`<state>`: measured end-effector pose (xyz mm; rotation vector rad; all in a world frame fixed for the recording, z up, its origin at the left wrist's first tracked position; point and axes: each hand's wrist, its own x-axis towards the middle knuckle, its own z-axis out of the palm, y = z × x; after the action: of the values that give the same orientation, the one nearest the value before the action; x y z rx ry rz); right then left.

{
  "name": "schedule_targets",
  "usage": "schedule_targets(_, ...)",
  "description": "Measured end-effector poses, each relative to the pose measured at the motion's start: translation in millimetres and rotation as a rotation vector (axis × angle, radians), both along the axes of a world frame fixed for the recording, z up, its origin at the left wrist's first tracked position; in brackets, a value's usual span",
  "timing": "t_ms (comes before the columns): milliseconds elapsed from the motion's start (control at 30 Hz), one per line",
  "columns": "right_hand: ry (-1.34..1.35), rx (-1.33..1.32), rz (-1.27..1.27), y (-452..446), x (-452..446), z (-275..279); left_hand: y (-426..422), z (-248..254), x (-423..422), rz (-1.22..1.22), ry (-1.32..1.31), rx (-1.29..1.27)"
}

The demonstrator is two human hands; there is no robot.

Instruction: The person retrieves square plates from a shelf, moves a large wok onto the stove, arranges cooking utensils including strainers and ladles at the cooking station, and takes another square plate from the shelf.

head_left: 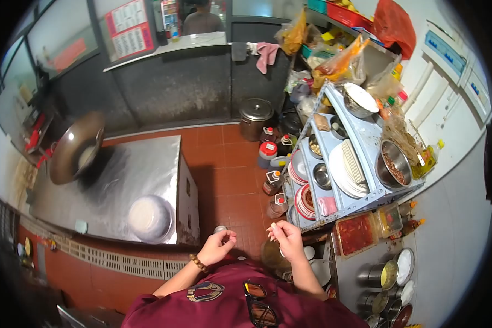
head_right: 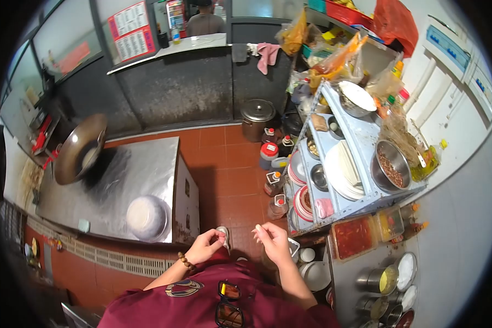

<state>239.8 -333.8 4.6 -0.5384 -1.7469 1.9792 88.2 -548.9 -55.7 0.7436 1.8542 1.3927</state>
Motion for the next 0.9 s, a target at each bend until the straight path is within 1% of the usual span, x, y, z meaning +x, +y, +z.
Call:
schedule_targets(100, 0.274, 0.248, 0.144, -18, -17, 77, -34, 14, 12, 0.107, -0.093, -0.068)
schedule_targets(167, 0.485, 0.346, 0.317, -28, -26, 130, -50, 9, 22, 0.143, -0.067, -0.014)
schedule_targets(200, 0.605, 0.352, 0.406, -37, -31, 155, -56, 5, 24, 0.161, -0.051, 0.013)
schedule_targets(233, 0.681, 0.314, 0.507, -49, -33, 182, -63, 1, 27, 0.175, -0.071, 0.039)
schedule_targets(300, 0.857, 0.323, 0.727, -74, -42, 228, -76, -7, 31, 0.203, -0.109, 0.089)
schedule_targets(333, 0.987, 0.367, 0.833, -87, -52, 245, -85, 15, 31, 0.173, -0.056, 0.006)
schedule_targets(367, 1.073, 0.320, 0.890, -106, -58, 255, -92, 18, 34, 0.186, 0.071, 0.139)
schedule_targets(400, 1.158, 0.273, 0.917, -125, -65, 263, -103, 12, 37, 0.231, 0.013, 0.121)
schedule_targets(433, 1.183, 0.235, 0.970, -141, -69, 268, -114, 11, 40, 0.277, -0.046, 0.104)
schedule_targets(500, 1.168, 0.129, 0.999, -177, -73, 280, -142, 11, 44, 0.344, -0.088, 0.112)
schedule_targets(600, 1.218, 0.176, 1.127, -217, -86, 281, -191, 1, 50, 0.454, -0.106, 0.147)
schedule_targets(700, 1.249, 0.150, 1.159, -262, -96, 280, -237, 6, 56, 0.546, -0.045, 0.078)
schedule_targets(767, 1.277, 0.111, 1.169, -293, -101, 277, -263, -7, 59, 0.589, -0.084, 0.123)
schedule_targets(800, 1.296, 0.085, 1.171, -308, -103, 276, -275, -6, 60, 0.598, -0.095, 0.137)
schedule_targets(833, 1.330, 0.147, 1.205, -321, -106, 282, -288, -2, 61, 0.608, -0.106, 0.150)
schedule_targets(867, 1.363, 0.210, 1.237, -331, -109, 293, -302, 3, 64, 0.625, -0.064, 0.092)
schedule_targets(900, 1.378, 0.183, 1.201, -346, -108, 293, -313, 3, 64, 0.645, -0.082, 0.099)
